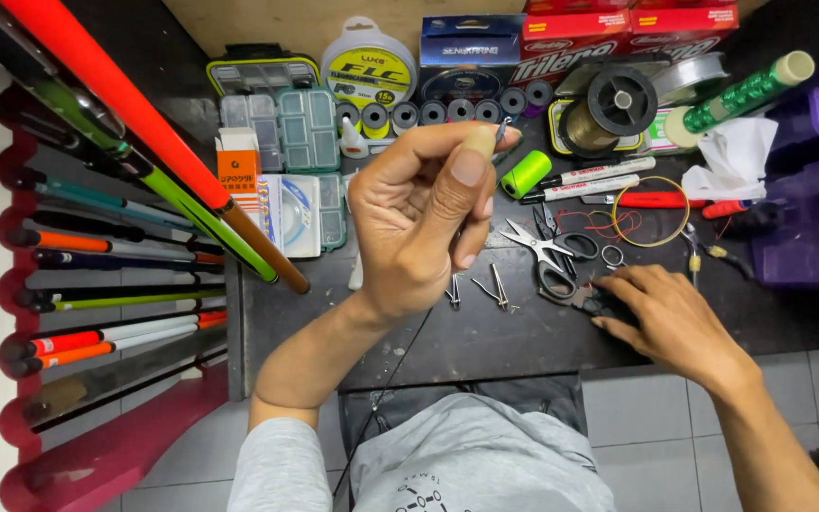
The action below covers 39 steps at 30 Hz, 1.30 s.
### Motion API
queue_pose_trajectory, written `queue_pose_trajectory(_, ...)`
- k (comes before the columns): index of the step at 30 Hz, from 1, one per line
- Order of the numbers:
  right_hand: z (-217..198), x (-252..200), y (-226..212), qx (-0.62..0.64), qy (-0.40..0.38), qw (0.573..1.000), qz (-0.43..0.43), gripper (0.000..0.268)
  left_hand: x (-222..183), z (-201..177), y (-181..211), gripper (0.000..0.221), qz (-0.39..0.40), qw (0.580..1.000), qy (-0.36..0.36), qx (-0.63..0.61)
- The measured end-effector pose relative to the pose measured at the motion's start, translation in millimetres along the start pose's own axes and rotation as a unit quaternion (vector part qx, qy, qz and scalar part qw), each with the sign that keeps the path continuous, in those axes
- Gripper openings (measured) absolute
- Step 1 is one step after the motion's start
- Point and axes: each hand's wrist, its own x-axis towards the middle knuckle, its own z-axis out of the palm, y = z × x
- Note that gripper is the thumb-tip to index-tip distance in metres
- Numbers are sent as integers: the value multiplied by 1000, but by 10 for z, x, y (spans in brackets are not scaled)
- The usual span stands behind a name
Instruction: Repairing a fishing rod by wrapping thread around the rod blank and trimming excess with scissors.
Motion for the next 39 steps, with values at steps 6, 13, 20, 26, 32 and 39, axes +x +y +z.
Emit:
queue_pose_trajectory(6, -239, -98, -115, 58, -114, 990, 63, 48, 37, -6, 26, 20, -12, 1000, -8, -3)
queue_pose_trajectory(13, -559, -200, -315, 110, -241, 956, 127, 31, 50, -27, -8, 21, -22, 1000, 1, -8)
queue_pose_trajectory(20, -964, -96, -495, 295, -41, 954, 24, 37, 41, 2, -65, 19, -1, 999, 15, 33)
queue_pose_trajectory(26, -1060, 235, -975, 472, 300, 829, -7, 42, 8, 23, -106, 18, -20, 1000, 8, 15)
queue_pose_trajectory(32, -1264, 515, -1301, 446, 398, 800, -56, 31, 11, 54, -6, 21, -44, 999, -14, 17)
queue_pose_trajectory(39, -1378, 638, -1401, 371, 363, 849, -101, 37, 12, 68, -5, 21, -51, 998, -4, 28)
